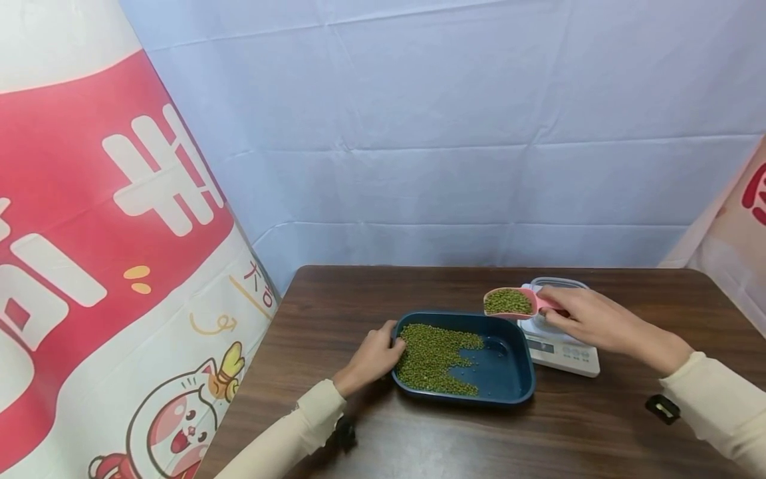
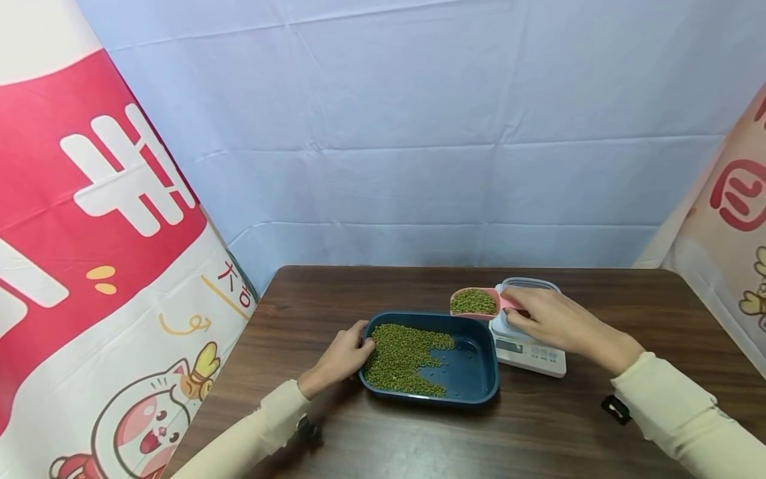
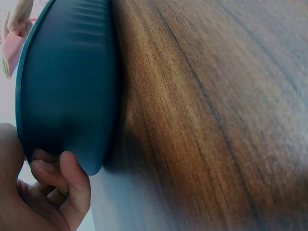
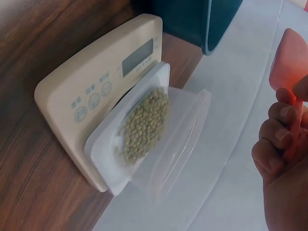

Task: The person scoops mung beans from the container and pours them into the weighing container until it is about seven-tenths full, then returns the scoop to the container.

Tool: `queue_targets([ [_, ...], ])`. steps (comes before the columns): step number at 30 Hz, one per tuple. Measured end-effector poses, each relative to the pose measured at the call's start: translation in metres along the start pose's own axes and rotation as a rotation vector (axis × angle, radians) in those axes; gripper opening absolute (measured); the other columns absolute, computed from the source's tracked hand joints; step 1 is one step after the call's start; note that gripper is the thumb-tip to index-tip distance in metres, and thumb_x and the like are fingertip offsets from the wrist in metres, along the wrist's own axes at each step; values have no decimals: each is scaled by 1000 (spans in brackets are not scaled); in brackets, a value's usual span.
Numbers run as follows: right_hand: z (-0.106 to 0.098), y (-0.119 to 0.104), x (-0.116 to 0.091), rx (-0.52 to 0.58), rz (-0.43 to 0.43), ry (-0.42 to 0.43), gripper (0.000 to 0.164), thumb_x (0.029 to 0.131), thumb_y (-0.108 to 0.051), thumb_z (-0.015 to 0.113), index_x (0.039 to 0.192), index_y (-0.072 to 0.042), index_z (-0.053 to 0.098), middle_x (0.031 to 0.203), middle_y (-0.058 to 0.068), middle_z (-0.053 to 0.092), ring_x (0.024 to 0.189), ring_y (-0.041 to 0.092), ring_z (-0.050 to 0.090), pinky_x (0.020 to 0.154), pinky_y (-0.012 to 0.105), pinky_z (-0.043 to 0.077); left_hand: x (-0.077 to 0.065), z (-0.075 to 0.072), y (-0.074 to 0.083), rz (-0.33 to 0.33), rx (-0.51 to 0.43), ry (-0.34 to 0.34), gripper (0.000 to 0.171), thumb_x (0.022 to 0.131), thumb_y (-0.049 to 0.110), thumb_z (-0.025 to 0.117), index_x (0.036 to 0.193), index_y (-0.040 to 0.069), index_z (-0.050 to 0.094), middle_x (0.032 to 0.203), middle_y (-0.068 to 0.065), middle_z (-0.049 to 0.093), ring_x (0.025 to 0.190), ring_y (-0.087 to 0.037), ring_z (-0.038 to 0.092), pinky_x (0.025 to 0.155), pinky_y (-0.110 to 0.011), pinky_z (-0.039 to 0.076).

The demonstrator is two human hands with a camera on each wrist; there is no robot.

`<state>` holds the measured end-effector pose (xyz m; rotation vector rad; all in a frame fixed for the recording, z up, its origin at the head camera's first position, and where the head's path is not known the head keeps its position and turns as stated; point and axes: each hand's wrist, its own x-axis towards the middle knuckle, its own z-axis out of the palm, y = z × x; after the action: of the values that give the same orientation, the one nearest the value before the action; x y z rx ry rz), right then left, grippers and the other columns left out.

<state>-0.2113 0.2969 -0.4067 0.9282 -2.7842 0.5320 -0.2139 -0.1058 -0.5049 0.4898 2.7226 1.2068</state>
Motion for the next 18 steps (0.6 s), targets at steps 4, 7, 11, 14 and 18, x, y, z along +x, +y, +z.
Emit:
queue_targets([
  [4,-3,3,-5,-10,15,4,24,94,-22,62,115,-10,60,75,-9,48,62,6,42,49,22,37,0,1,-1,-14,1,2,46,100,23,43,144,9,40,50,-2,54,31,-16,50,30,-29,47],
  [7,-5,6,-8,-7,43,1,22,95,-22,61,113,-11,60,74,-8,47,61,7,43,48,21,38,1,1,-1,-18,11,12,45,99,23,44,142,9,41,51,-2,56,31,-16,51,30,-30,47],
  [11,-8,10,-11,-8,60,1,21,95,-22,60,113,-11,58,74,-7,47,61,8,43,48,22,38,2,2,-1,-22,24,24,44,99,23,44,141,10,43,52,-2,57,30,-16,50,29,-30,47],
  [14,-9,13,-13,-18,61,13,21,95,-20,60,113,-10,58,73,-6,46,60,8,42,47,22,37,2,3,-1,-27,29,25,44,99,23,44,141,11,43,52,-2,58,30,-16,50,29,-30,47],
  [18,-9,16,-16,-25,65,25,20,93,-18,62,111,-10,58,73,-6,47,60,8,43,48,22,37,3,3,-1,-27,26,22,44,99,24,44,141,12,43,52,-2,58,30,-16,51,29,-30,47],
])
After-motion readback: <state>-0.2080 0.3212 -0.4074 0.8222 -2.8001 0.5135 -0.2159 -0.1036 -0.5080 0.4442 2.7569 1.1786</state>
